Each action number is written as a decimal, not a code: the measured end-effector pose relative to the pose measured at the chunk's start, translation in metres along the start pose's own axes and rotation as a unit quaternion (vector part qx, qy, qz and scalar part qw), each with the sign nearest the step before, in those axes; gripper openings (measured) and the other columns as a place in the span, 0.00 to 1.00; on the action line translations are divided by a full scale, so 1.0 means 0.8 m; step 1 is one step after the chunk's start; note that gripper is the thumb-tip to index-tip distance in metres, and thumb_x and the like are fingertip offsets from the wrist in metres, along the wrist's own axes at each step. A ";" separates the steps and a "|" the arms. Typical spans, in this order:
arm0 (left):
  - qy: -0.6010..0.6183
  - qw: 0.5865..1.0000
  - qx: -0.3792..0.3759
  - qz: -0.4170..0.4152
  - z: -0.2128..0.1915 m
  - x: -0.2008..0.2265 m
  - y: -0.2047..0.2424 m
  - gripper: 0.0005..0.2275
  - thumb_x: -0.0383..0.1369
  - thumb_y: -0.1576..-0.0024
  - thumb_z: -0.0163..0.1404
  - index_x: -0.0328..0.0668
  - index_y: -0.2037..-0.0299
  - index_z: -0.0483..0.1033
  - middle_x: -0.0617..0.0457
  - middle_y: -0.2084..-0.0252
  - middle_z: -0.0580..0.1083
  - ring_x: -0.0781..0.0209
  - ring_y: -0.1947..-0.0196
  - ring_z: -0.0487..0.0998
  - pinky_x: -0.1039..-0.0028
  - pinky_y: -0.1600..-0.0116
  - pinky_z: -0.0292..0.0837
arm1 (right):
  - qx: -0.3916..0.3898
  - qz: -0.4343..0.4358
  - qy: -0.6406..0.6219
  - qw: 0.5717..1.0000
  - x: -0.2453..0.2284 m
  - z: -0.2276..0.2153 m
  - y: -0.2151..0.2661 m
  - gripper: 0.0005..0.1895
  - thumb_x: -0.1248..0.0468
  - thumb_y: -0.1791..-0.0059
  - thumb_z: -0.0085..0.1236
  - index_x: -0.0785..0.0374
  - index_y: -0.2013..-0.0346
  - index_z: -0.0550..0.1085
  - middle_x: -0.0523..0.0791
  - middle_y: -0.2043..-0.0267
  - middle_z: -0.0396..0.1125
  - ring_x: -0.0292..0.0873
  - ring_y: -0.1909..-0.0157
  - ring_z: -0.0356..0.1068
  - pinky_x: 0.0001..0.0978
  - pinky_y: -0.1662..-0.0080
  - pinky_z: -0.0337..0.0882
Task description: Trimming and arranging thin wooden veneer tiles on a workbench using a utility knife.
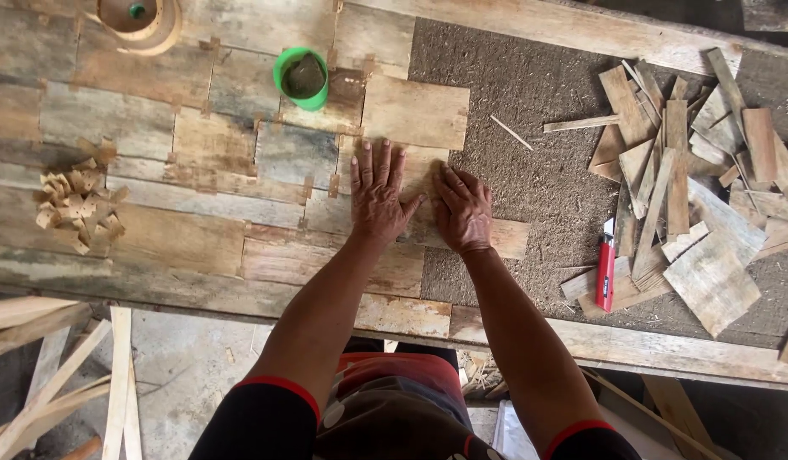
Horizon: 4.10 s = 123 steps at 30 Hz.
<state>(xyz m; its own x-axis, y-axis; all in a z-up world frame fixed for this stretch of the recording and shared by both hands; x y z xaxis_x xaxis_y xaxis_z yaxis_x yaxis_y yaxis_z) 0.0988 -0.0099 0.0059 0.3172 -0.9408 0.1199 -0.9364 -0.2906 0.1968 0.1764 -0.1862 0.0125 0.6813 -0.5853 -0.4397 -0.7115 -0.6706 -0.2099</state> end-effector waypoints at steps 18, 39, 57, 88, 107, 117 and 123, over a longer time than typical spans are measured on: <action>0.017 0.999 0.031 0.008 0.015 -0.002 0.001 0.41 0.65 0.36 0.29 0.48 0.20 0.35 0.44 0.19 0.30 0.39 0.21 0.25 0.48 0.23 0.18 | -0.001 0.005 0.016 1.000 -0.004 -0.005 0.001 0.19 0.55 0.44 0.50 0.55 0.40 0.77 0.42 0.33 0.69 0.45 0.35 0.65 0.44 0.36 0.64; 0.063 0.995 0.000 0.082 0.009 0.054 0.031 0.49 0.68 0.43 0.08 0.32 0.23 0.38 0.36 0.20 0.35 0.45 0.19 0.31 0.53 0.21 0.20 | -0.015 0.006 0.033 0.999 0.011 0.010 0.002 0.26 0.52 0.47 0.57 0.50 0.33 0.73 0.39 0.29 0.65 0.44 0.32 0.63 0.44 0.34 0.64; 0.070 0.987 0.035 0.137 -0.001 0.080 0.139 0.43 0.63 0.37 0.25 0.27 0.25 0.47 0.33 0.21 0.43 0.41 0.20 0.36 0.55 0.21 0.25 | -0.027 0.019 0.044 0.998 -0.003 -0.001 0.000 0.21 0.65 0.47 0.50 0.53 0.39 0.76 0.41 0.31 0.67 0.45 0.33 0.63 0.46 0.35 0.62; 0.082 0.994 0.025 -0.061 0.007 0.044 0.071 0.38 0.52 0.34 0.38 0.32 0.23 0.38 0.36 0.20 0.33 0.38 0.20 0.30 0.53 0.21 0.23 | -0.008 0.003 0.013 1.000 0.013 0.020 0.014 0.23 0.69 0.46 0.44 0.51 0.38 0.75 0.42 0.28 0.64 0.47 0.31 0.64 0.46 0.33 0.64; 0.065 0.996 0.034 -0.051 0.017 0.042 0.070 0.34 0.51 0.32 0.35 0.40 0.22 0.39 0.36 0.20 0.33 0.38 0.20 0.29 0.52 0.21 0.24 | -0.073 0.036 0.045 0.996 0.022 0.027 0.011 0.35 0.72 0.49 0.47 0.51 0.26 0.63 0.38 0.23 0.56 0.47 0.30 0.60 0.48 0.33 0.61; 0.113 0.991 0.051 -0.049 0.003 0.042 0.070 0.33 0.48 0.34 0.40 0.47 0.21 0.43 0.33 0.20 0.35 0.35 0.20 0.32 0.49 0.21 0.27 | -0.047 0.006 0.029 0.998 0.023 0.025 0.014 0.29 0.70 0.48 0.45 0.57 0.31 0.68 0.46 0.26 0.61 0.52 0.31 0.60 0.54 0.34 0.63; 0.117 0.991 0.033 -0.063 -0.011 0.045 0.067 0.31 0.48 0.33 0.38 0.48 0.23 0.44 0.32 0.21 0.37 0.34 0.20 0.35 0.50 0.21 0.28 | -0.184 0.039 0.168 0.968 -0.045 -0.003 -0.049 0.34 0.77 0.53 0.45 0.47 0.34 0.70 0.45 0.28 0.62 0.48 0.37 0.65 0.43 0.40 0.70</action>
<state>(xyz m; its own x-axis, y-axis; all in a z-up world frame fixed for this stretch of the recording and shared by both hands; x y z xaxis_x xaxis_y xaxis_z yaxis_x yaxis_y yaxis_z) 0.0615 -0.0574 0.0295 0.4514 -0.8319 0.3228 -0.8923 -0.4217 0.1609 0.1799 -0.1398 0.0390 0.6891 -0.7147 -0.1196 -0.6962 -0.6988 0.1645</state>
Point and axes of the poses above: each hand's wrist, its own y-axis away from the middle knuckle, its own z-axis out of the palm, x = y × z, the point moved 1 cm from there along -y, towards the middle knuckle
